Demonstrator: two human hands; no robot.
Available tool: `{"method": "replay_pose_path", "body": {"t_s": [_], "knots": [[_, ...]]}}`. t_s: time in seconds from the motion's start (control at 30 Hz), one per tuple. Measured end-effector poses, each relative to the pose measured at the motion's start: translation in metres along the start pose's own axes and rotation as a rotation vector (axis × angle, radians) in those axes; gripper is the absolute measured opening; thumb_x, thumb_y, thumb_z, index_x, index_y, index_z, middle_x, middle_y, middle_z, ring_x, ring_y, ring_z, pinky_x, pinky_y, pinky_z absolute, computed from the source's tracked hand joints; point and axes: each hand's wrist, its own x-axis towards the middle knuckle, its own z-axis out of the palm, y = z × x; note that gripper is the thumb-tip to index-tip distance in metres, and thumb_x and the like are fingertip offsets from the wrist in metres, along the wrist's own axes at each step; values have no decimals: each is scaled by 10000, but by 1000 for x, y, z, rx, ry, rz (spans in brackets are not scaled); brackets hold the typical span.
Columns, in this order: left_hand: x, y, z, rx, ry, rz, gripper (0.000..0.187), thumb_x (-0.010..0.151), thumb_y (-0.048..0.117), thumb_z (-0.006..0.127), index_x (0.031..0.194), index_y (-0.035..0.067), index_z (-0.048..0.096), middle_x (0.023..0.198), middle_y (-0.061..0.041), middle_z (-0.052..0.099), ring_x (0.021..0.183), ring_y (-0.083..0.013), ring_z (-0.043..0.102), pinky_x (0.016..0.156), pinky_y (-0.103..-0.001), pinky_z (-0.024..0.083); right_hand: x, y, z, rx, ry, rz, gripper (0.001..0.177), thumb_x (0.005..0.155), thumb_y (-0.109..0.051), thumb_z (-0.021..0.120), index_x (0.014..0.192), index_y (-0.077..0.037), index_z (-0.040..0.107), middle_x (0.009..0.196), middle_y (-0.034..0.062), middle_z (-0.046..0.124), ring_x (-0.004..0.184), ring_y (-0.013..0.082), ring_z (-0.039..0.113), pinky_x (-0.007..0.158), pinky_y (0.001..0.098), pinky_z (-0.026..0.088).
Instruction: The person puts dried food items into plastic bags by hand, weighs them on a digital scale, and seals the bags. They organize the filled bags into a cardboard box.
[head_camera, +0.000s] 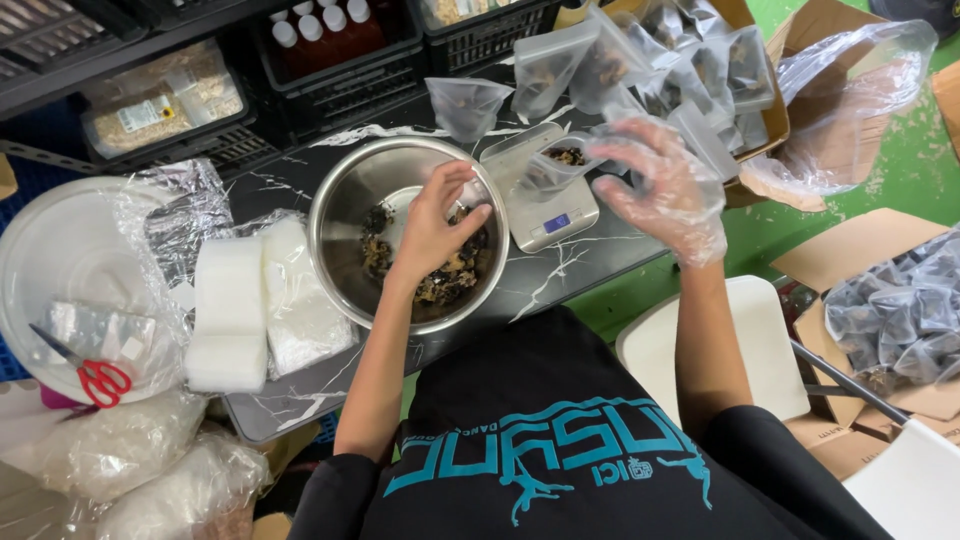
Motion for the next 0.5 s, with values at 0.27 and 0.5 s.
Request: {"method": "replay_pose_path", "body": {"t_s": [0.27,0.5], "knots": [[61,-7,47,175,-329,-41,848,747,110,906,1457,-26,463,1388,-316,546,1351,-481,489,1147,-487,435,21,60,65,-222,-260,-134,170,961,-414,688,1050,-286,754,1300,42,645,1165,328,635,942,465,559],[88,-36,77,110,-272,54,828,798,370,928,1448,90,497,1354,-186,641,1313,-405,556,1134,-550,435,38,96,69,393,-10,-152,54,959,-235,783,960,-182,775,1101,131,705,997,371,712,866,444,566]]}}
